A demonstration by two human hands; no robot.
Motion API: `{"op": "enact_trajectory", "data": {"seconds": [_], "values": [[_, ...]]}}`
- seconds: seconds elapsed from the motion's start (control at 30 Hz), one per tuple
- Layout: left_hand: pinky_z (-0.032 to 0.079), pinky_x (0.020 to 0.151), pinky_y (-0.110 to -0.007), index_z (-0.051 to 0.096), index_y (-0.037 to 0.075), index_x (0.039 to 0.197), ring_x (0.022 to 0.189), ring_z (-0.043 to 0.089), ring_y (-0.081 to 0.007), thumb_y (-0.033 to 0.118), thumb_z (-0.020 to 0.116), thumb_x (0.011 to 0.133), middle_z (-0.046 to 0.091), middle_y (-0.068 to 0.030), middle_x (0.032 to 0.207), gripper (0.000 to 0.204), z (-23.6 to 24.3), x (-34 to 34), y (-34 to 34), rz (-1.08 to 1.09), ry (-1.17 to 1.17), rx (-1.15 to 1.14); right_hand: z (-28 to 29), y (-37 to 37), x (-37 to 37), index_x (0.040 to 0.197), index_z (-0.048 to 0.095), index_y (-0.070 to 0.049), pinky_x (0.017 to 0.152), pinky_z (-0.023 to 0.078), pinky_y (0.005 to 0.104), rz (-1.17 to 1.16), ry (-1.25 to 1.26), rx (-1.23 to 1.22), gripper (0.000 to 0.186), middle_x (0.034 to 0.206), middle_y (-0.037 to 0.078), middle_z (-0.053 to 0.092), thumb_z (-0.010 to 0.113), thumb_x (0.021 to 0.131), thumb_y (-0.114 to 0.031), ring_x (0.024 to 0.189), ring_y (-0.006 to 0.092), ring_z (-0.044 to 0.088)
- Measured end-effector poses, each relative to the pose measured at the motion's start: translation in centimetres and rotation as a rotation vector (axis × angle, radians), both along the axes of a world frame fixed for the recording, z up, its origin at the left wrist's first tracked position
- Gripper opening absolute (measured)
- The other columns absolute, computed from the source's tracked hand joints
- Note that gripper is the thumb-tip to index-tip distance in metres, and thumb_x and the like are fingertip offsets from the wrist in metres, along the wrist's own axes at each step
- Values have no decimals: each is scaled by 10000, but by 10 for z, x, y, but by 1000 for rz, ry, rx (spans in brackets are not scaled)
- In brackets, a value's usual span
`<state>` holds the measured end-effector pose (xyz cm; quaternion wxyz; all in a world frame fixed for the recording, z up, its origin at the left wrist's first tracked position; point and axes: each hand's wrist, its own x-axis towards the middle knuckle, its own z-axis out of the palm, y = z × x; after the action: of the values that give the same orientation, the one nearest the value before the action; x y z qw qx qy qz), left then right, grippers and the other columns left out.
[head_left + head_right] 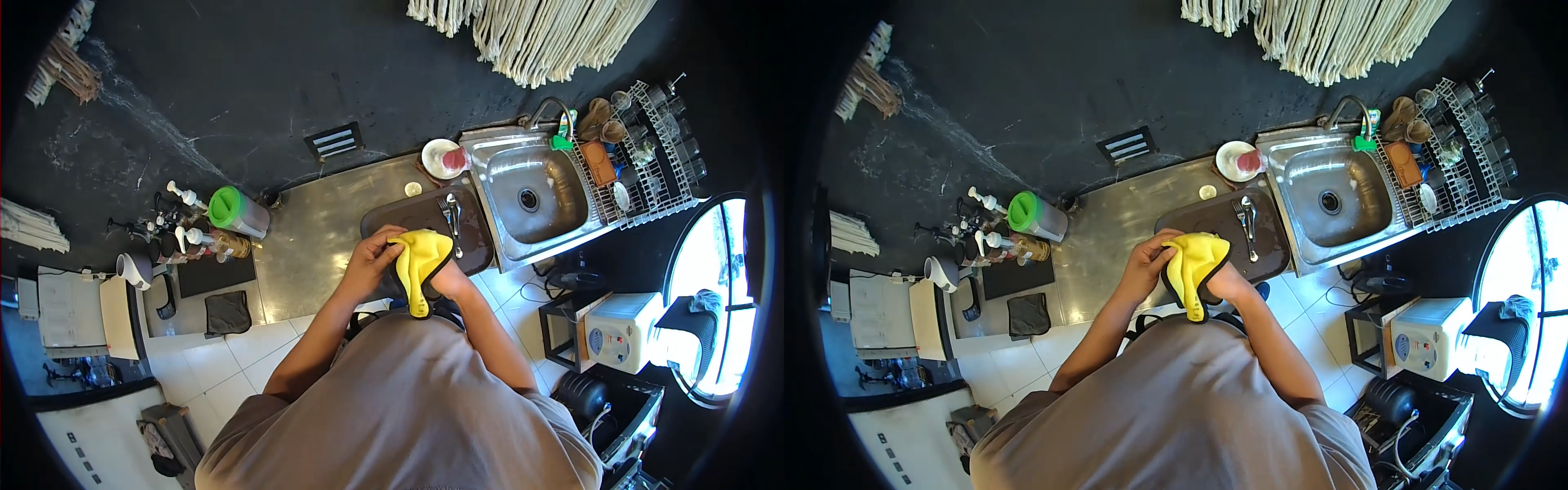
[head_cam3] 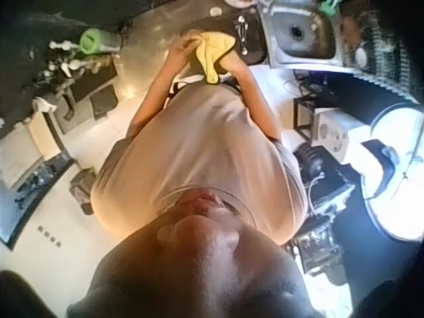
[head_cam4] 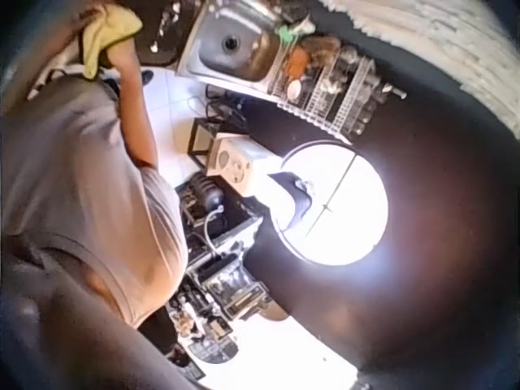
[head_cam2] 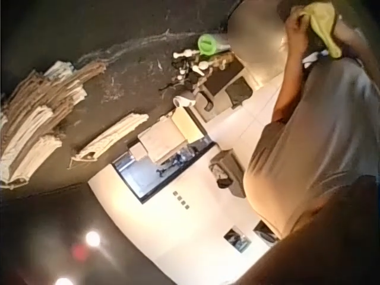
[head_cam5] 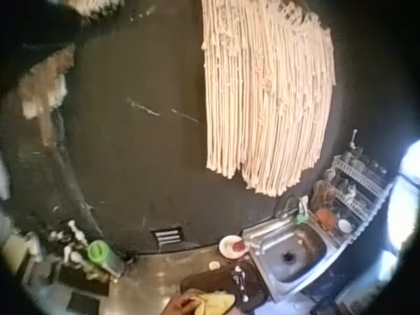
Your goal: Drying and polishing metal forks and spoons with a yellow cloth.
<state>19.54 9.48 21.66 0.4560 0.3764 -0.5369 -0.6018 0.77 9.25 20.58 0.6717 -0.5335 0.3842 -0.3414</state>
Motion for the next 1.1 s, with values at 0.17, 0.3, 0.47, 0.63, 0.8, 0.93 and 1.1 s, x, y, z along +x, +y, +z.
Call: {"op": "enact_trajectory", "data": {"seconds": [0.17,0.3,0.47,0.63,0.8,0.93,1.1], "values": [[453,843,-228,636,-32,1057,920,586,-95,75,606,928,628,-29,982,170,-2,-9,3,291,241,157,6,14,17,1292,521,-27,1009,409,382,-115,125,-334,421,1263,153,578,610,888,-105,1176,306,540],[466,777,-202,648,-8,1055,857,582,-57,85,612,936,647,-1,955,155,1,-23,8,334,287,156,24,16,20,1255,545,-21,992,418,387,-195,187,-477,417,1213,155,600,624,847,-59,1140,322,562],[426,813,-213,648,-26,1032,920,548,-81,69,624,921,599,-24,979,148,8,-24,-4,262,-1,21,13,9,13,1325,476,-8,971,442,325,-197,70,-312,455,1236,94,586,611,891,-7,1133,192,558],[416,808,-221,656,-42,948,905,540,-108,47,623,904,569,-31,943,104,23,-8,-13,320,127,36,23,14,16,1150,612,19,893,490,361,-101,216,-288,295,1077,170,685,521,871,3,1033,284,653],[419,784,-204,646,-8,1016,874,534,-64,67,631,908,575,7,931,133,18,-26,-4,300,240,145,28,1,20,1128,621,24,891,492,363,-176,187,-388,321,1058,181,688,469,846,37,1022,305,657],[422,775,-223,655,-21,975,862,538,-86,34,613,904,578,-16,925,99,16,-14,-17,367,221,82,32,3,24,1127,630,16,898,481,340,-175,66,-246,295,1042,149,696,479,873,15,1002,253,652],[413,755,-220,637,-24,964,813,509,-91,56,629,901,548,-15,882,102,17,-25,-14,325,42,19,35,-2,17,1093,647,15,830,498,322,-122,188,-218,266,998,120,708,503,870,9,918,184,647]]}}
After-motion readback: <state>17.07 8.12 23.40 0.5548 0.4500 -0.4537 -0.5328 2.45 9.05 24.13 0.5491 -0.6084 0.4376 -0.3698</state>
